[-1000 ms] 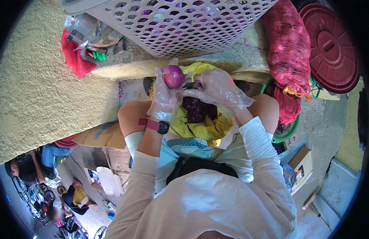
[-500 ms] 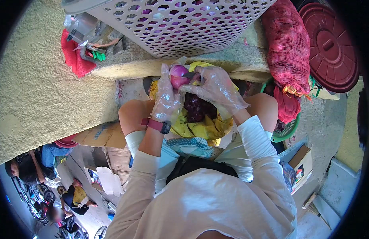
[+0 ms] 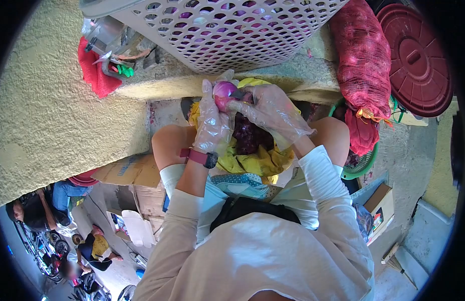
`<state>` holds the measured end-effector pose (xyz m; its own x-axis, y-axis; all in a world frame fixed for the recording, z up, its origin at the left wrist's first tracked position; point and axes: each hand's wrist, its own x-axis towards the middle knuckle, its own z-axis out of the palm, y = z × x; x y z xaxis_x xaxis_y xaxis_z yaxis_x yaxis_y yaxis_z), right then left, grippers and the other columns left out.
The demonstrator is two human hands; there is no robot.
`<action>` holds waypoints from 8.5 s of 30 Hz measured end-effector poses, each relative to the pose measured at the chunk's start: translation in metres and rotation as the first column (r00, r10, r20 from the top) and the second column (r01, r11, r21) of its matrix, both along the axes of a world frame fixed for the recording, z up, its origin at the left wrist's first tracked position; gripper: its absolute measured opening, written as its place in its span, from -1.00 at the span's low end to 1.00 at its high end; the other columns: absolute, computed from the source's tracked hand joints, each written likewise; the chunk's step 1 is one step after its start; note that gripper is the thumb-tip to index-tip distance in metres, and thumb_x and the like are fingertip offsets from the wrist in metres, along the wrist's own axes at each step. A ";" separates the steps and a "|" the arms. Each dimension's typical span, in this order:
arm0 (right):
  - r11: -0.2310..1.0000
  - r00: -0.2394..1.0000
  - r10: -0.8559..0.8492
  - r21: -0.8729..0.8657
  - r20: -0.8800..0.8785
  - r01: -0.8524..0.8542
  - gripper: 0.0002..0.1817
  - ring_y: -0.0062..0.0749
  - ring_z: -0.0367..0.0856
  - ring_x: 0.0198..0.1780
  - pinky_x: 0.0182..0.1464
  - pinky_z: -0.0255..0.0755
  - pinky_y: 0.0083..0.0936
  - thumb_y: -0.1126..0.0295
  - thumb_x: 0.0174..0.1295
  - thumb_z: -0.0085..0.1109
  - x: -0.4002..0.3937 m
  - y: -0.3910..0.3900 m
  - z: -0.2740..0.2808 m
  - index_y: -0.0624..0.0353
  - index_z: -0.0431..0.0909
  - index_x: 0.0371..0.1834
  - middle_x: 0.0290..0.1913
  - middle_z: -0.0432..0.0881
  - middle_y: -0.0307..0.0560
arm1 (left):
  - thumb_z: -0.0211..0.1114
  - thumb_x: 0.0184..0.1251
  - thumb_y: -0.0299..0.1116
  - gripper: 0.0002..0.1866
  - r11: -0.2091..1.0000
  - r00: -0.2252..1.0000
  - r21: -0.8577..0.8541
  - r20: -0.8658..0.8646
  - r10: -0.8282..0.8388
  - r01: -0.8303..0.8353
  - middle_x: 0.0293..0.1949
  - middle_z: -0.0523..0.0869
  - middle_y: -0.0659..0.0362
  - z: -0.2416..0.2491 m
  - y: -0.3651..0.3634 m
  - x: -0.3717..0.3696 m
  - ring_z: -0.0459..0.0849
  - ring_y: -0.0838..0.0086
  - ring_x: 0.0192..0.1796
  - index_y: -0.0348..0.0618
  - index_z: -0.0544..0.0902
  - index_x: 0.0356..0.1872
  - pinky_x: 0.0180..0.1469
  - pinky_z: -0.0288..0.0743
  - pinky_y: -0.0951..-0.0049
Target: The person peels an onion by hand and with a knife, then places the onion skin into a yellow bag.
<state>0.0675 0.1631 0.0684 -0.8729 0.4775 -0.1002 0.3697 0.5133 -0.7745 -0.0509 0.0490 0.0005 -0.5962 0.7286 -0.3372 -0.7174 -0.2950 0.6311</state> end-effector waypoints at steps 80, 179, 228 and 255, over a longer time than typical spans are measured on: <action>0.997 0.999 0.024 0.074 0.034 -0.027 -0.27 0.15 0.66 -0.39 -0.27 0.48 -0.10 -0.35 0.21 0.33 -0.002 0.001 -0.018 0.27 0.73 -0.39 -0.49 0.66 0.20 | -0.09 0.74 0.16 -0.34 0.992 0.975 -0.129 -0.220 -0.037 0.008 0.14 0.70 0.13 -0.003 -0.005 -0.004 0.69 0.49 0.04 -0.26 0.57 0.36 0.18 0.63 0.44; 0.987 0.995 0.009 -0.160 0.103 0.008 -0.47 -0.31 0.44 -0.50 -0.33 0.41 -0.29 -0.03 0.27 0.49 -0.007 0.013 0.021 0.33 0.63 -0.33 -0.58 0.52 -0.07 | 0.10 0.69 0.08 -0.44 0.996 0.997 0.079 0.068 -0.046 0.041 0.10 0.68 0.09 0.021 -0.006 -0.008 0.71 0.49 0.01 -0.27 0.55 0.27 0.09 0.69 0.43; 0.969 0.987 0.022 0.240 0.161 -0.061 -0.14 0.08 0.74 -0.37 -0.27 0.59 -0.13 -0.58 -0.13 0.40 -0.030 0.042 0.004 0.14 0.77 -0.32 -0.50 0.70 0.10 | 0.14 0.63 -0.07 -0.64 0.995 0.977 0.020 0.189 -0.101 0.099 -0.04 0.76 0.07 0.000 0.032 -0.039 0.82 0.34 -0.21 -0.16 0.58 0.12 -0.21 0.83 0.34; 0.928 0.984 0.113 0.340 0.138 -0.154 -0.32 -0.08 0.59 -0.51 -0.32 0.47 -0.22 -0.30 -0.07 0.61 -0.034 0.086 0.012 0.20 0.69 -0.44 -0.58 0.63 0.04 | 0.00 0.72 -0.05 -0.56 0.987 0.858 0.093 -0.509 -0.069 0.134 0.12 0.71 0.02 -0.020 0.030 -0.055 0.75 0.31 0.14 -0.24 0.55 0.21 0.26 0.70 0.21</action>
<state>0.0337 0.2486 0.0800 -0.9236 0.3798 -0.0514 0.3540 0.7937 -0.4948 -0.1057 0.0787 -0.0194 -0.5808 0.8098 0.0828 -0.3425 -0.3354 0.8776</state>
